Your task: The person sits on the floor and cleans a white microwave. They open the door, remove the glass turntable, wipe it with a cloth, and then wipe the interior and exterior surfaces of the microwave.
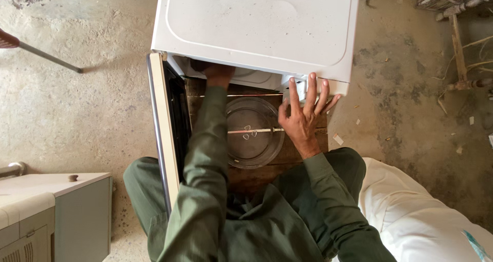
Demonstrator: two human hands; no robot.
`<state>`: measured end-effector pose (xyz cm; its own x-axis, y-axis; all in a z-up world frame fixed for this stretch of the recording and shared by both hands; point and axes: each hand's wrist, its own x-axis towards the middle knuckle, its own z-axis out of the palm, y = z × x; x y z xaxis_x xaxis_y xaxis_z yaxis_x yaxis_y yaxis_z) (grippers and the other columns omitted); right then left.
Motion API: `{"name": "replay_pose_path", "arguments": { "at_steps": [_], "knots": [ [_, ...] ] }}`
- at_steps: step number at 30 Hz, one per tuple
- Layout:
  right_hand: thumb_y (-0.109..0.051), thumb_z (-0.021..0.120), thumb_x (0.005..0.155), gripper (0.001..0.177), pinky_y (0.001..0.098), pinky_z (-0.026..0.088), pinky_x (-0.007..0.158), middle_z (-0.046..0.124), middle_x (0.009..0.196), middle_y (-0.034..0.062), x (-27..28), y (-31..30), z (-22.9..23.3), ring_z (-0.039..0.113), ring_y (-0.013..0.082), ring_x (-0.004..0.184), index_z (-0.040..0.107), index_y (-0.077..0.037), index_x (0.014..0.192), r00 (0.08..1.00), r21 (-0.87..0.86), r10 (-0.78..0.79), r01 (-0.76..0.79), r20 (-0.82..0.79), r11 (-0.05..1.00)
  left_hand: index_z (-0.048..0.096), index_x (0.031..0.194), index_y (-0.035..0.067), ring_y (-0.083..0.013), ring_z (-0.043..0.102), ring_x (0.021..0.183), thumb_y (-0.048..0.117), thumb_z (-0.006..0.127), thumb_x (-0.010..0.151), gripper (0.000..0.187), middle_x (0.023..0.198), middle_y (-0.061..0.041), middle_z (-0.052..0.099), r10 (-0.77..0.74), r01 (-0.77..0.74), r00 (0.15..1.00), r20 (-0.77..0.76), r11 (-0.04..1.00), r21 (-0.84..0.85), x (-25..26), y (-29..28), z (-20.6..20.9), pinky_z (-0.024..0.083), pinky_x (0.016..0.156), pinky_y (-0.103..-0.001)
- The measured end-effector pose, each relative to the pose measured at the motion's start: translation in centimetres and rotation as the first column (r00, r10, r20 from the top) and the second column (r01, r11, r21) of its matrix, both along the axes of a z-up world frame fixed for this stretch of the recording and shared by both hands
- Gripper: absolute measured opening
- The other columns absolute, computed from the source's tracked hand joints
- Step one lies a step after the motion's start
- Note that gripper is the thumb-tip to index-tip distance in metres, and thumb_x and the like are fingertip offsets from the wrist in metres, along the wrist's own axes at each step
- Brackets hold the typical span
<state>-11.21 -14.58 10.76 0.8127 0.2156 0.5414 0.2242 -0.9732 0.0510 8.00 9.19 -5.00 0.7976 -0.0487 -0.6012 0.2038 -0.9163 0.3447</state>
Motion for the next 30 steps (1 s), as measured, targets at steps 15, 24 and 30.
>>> {"name": "replay_pose_path", "arguments": {
  "at_steps": [15,24,30],
  "knots": [
    [-0.024,0.072,0.093,0.049,0.0653,-0.013,0.127,0.036,0.166,0.0200,0.2,0.2,-0.6,0.011,0.0406,0.160,0.073,-0.023,0.143,0.996,0.051,0.025,-0.029,0.088,0.998,0.061,0.139,0.002,-0.0405,0.060,0.130,0.029,0.050,0.106,0.044,0.141,-0.022,0.061,0.248,-0.048,0.774,0.582,0.940,-0.338,7.9,-3.9,-1.0,0.048,0.109,-0.056],
    [-0.026,0.070,0.096,0.046,0.0677,-0.012,0.127,0.035,0.168,0.0215,-0.1,0.4,-0.2,0.011,0.0407,0.161,0.075,-0.026,0.142,0.999,0.082,0.008,-0.012,0.047,0.997,0.065,0.129,0.001,-0.0414,0.062,0.121,0.024,0.059,0.097,0.039,0.129,-0.023,0.066,0.122,0.186,0.740,0.661,0.908,-0.376,3.3,-12.8,-1.0,0.048,0.104,-0.057],
    [-0.027,0.073,0.093,0.047,0.0693,-0.012,0.124,0.032,0.170,0.0209,-0.4,0.6,0.7,0.011,0.0422,0.160,0.074,-0.024,0.141,1.000,0.113,0.010,-0.008,-0.020,0.994,0.067,0.122,0.000,-0.0419,0.064,0.115,0.020,0.065,0.092,0.036,0.121,-0.024,0.068,0.041,0.228,0.725,0.687,0.928,-0.296,-1.1,-13.3,-1.8,0.047,0.100,-0.057]
  ]
}}
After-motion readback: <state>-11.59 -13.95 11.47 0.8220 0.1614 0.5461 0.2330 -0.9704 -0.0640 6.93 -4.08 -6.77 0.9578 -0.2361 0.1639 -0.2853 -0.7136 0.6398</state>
